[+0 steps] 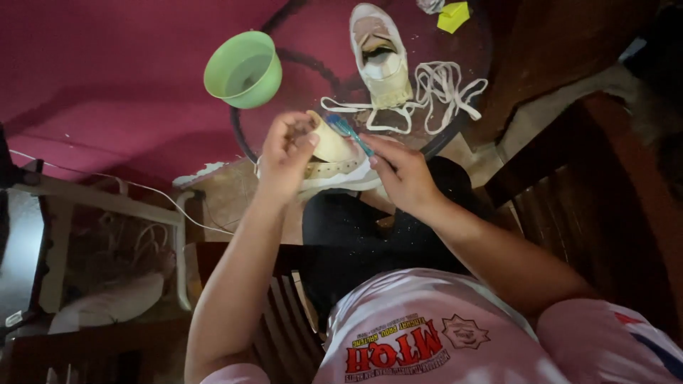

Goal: The person scrubs a white sneaker with a blue toothbrush, focusing on the upper fabric and side panels. The shoe is held in the left hand while the right hand moves the brush in circular and back-and-forth motions. A second shoe and a green bowl are visible on the table.

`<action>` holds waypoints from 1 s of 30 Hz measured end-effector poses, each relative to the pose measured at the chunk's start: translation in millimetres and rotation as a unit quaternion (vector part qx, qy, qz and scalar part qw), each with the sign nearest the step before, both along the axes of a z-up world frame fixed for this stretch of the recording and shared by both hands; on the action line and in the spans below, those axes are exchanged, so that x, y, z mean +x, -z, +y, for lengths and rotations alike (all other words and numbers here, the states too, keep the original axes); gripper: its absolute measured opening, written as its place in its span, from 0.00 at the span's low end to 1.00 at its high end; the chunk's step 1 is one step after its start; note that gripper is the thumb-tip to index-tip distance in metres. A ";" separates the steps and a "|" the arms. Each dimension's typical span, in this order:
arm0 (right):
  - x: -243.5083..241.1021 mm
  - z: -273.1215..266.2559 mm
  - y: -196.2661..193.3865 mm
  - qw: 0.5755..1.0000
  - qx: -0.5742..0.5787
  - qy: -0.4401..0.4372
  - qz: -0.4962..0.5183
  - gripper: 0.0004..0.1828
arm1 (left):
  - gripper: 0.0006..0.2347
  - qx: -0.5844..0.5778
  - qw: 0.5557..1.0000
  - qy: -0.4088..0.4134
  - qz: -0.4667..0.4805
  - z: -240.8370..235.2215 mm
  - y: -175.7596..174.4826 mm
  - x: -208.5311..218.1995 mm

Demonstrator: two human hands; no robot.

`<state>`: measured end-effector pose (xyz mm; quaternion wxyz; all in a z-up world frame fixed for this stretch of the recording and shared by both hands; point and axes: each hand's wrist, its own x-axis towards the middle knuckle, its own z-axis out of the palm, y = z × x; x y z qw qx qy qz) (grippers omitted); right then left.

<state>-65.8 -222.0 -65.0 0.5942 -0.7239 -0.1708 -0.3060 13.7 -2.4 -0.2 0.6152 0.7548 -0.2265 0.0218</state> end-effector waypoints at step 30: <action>95.4 -59.0 -80.8 0.663 -0.688 -0.066 -0.288 0.25 | 0.10 -0.228 0.936 -0.067 0.261 -4.9 49.9 13.9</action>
